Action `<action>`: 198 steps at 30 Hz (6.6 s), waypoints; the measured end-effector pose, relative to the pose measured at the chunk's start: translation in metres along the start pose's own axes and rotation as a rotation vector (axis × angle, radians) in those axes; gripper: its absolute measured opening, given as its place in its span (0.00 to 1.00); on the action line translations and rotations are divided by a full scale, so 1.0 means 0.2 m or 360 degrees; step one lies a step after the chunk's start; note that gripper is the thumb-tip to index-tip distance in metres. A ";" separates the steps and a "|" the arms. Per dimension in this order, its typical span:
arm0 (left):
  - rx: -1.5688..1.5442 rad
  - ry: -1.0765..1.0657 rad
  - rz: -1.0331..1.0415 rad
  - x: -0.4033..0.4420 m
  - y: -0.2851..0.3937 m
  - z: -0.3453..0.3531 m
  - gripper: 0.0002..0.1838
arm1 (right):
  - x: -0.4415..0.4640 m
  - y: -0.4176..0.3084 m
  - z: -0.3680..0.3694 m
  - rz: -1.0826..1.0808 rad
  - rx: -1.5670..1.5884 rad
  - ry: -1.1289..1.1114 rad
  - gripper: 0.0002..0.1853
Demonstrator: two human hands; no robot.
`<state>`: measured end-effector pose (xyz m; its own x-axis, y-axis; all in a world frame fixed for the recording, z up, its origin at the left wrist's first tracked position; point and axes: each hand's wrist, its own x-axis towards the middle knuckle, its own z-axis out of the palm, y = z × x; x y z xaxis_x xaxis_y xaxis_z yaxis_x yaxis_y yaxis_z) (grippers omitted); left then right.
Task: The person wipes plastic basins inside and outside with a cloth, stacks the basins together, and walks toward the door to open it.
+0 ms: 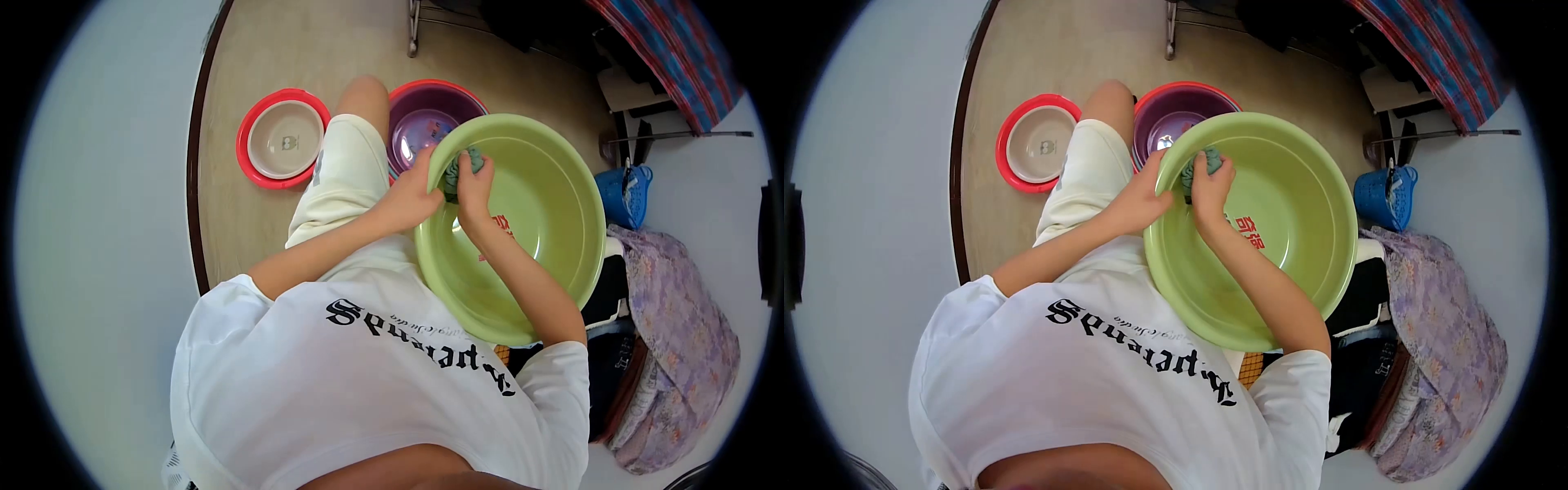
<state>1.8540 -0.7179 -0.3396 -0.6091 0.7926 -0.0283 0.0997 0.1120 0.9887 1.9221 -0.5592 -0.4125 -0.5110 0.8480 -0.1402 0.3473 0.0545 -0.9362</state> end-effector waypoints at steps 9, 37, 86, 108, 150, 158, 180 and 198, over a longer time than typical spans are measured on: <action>-0.0090 0.0109 -0.0310 0.03 -0.01 -0.02 0.23 | -0.43 -0.27 -0.13 0.0245 -0.0126 -0.0625 0.23; 0.0280 -0.0041 0.0055 0.23 0.02 -0.23 0.34 | -0.74 -0.48 -0.69 -0.0271 -0.0433 -0.1546 0.22; -0.0293 -0.0505 -0.0779 0.06 0.28 0.02 0.34 | -0.66 -0.51 -0.75 -0.0463 -0.0754 -0.1160 0.29; -0.0127 -0.0419 -0.0359 0.45 0.33 0.08 0.48 | -0.74 -0.44 -1.24 -0.0385 -0.0883 -0.1474 0.22; -0.0187 -0.0516 -0.0347 0.45 0.25 0.06 0.50 | -0.25 -0.31 -1.90 -0.0523 -0.1287 -0.0177 0.21; -0.0265 -0.0370 -0.0388 0.42 0.04 -0.01 0.50 | -0.63 -0.30 -1.82 0.0372 0.1111 -0.0104 0.26; -0.0108 -0.0242 0.0185 0.46 0.40 -0.06 0.34 | -0.43 -0.93 -0.90 -0.0632 0.0386 0.0089 0.27; -0.0822 -0.0387 -0.0129 0.51 0.70 -0.01 0.26 | -0.50 -0.65 -0.35 -0.0970 -0.0358 -0.0205 0.29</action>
<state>1.8039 -0.6228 -0.2034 -0.3946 0.9154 -0.0796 -0.3739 -0.0808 0.9240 1.9832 -0.6142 -0.2541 -0.7533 0.5614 0.3426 0.1150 0.6253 -0.7719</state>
